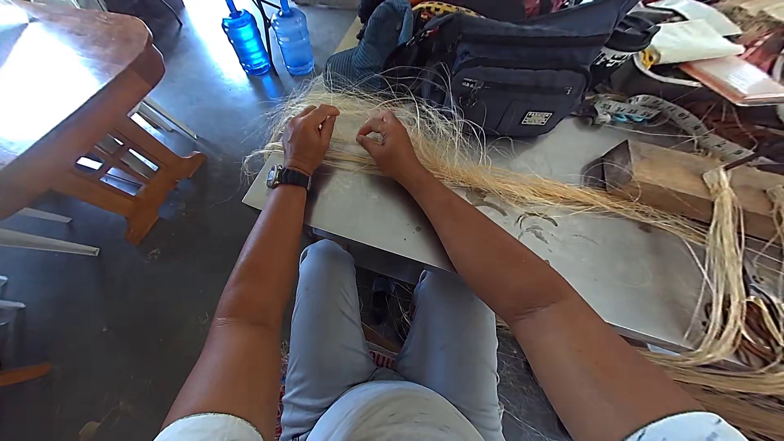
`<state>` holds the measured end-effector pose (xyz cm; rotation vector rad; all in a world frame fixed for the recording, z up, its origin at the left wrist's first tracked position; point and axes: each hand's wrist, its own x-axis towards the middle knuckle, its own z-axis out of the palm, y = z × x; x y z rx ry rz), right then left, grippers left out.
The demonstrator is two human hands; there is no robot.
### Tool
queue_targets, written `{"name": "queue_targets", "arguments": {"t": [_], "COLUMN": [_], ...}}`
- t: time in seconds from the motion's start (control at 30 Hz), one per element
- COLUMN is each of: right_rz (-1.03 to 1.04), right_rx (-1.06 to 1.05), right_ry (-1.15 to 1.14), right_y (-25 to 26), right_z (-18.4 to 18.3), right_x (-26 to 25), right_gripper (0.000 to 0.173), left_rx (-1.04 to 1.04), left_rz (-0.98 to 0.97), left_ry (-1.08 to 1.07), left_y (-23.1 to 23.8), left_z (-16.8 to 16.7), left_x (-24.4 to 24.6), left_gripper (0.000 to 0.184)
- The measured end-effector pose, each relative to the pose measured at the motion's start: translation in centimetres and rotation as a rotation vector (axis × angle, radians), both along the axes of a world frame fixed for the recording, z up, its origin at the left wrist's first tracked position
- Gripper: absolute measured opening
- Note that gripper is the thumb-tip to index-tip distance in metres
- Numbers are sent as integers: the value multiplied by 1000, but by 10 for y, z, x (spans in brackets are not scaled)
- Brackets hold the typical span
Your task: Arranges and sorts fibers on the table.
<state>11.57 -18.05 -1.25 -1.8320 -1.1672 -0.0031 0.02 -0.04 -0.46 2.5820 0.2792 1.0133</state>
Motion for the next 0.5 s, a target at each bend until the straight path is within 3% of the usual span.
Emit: {"name": "queue_targets", "arguments": {"t": [0.5], "right_rz": [-16], "right_rx": [236], "right_ry": [331], "right_y": [-3], "right_z": [3], "right_x": [11], "right_gripper": [16], "left_rx": [5], "left_rz": [87], "left_ry": [-123], "left_y": [-2], "left_z": [4], "left_x": [-3], "left_gripper": [32]}}
